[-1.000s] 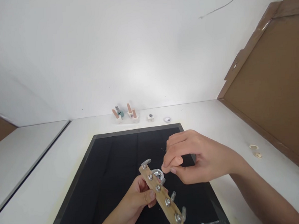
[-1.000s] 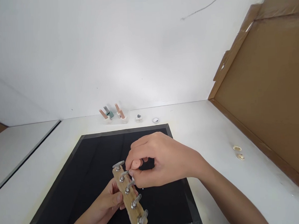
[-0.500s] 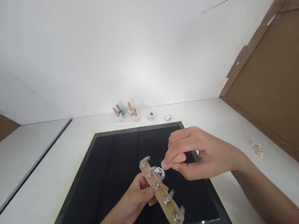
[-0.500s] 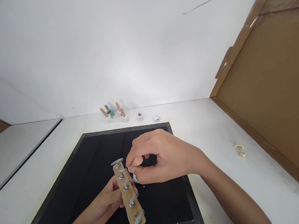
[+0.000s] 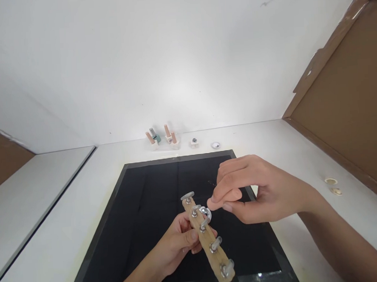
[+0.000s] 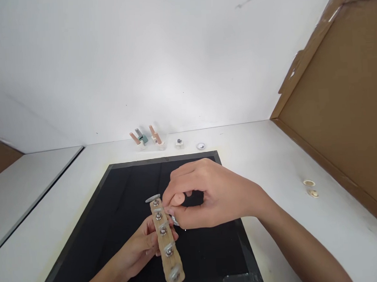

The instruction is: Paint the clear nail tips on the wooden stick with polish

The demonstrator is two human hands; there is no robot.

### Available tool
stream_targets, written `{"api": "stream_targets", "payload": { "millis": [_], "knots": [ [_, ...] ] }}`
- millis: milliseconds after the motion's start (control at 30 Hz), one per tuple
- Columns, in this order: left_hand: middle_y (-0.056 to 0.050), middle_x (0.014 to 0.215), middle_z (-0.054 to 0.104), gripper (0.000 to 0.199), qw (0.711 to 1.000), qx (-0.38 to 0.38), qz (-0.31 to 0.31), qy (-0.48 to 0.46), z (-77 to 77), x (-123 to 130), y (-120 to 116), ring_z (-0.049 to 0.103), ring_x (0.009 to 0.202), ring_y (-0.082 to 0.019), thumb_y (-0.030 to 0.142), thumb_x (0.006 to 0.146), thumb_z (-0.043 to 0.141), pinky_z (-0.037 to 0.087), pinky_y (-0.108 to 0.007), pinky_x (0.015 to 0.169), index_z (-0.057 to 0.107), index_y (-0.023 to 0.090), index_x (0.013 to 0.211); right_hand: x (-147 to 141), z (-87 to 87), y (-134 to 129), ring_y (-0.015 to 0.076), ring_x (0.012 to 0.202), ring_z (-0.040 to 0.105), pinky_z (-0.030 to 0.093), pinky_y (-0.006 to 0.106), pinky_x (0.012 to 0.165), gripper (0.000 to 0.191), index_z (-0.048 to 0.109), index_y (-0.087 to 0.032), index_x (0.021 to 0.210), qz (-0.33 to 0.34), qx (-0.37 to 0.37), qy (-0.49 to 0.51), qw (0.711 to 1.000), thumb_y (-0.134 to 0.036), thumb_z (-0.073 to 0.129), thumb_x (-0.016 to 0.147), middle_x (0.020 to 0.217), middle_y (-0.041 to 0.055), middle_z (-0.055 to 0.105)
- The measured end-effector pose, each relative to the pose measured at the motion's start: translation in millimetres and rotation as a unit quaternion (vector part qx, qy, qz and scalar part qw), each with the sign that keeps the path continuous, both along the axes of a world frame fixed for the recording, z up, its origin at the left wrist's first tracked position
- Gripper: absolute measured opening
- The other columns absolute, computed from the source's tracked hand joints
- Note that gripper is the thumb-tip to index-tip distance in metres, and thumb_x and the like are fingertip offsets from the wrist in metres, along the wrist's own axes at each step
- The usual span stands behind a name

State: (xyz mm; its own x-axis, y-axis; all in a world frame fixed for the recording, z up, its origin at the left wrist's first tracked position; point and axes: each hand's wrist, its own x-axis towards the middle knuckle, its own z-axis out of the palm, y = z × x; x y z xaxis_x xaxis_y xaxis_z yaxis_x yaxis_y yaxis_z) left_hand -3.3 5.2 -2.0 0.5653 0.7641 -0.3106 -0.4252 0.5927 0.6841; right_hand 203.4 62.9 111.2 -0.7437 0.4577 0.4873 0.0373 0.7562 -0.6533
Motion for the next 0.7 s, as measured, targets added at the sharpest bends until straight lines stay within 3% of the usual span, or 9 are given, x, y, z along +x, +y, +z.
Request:
{"api": "stream_targets", "payload": {
  "millis": [533, 700],
  "knots": [
    [-0.006, 0.070, 0.073, 0.034, 1.000, 0.001, -0.007, -0.005, 2.2, 1.3, 0.2, 0.054, 0.054, -0.008, 0.035, 0.055, 0.084, 0.025, -0.018, 0.044, 0.072, 0.017, 0.081, -1.2, 0.8, 0.3, 0.0103, 0.064, 0.054, 0.045, 0.022, 0.059, 0.017, 0.068, -0.015, 0.087, 0.012, -0.003, -0.010, 1.000, -0.007, 0.055, 0.079, 0.063, -0.0016, 0.060],
    [-0.006, 0.072, 0.073, 0.036, 1.000, -0.004, -0.003, 0.007, 2.5, 0.5, 0.0, 0.055, 0.054, -0.009, 0.036, 0.054, 0.084, 0.025, -0.018, 0.045, 0.071, 0.017, 0.082, -1.1, -0.6, -0.1, 0.0090, 0.058, 0.051, 0.041, 0.021, 0.052, 0.018, 0.067, -0.015, 0.080, -0.020, 0.000, -0.036, 0.999, -0.004, 0.054, 0.074, 0.066, -0.0010, 0.061]
  ]
}}
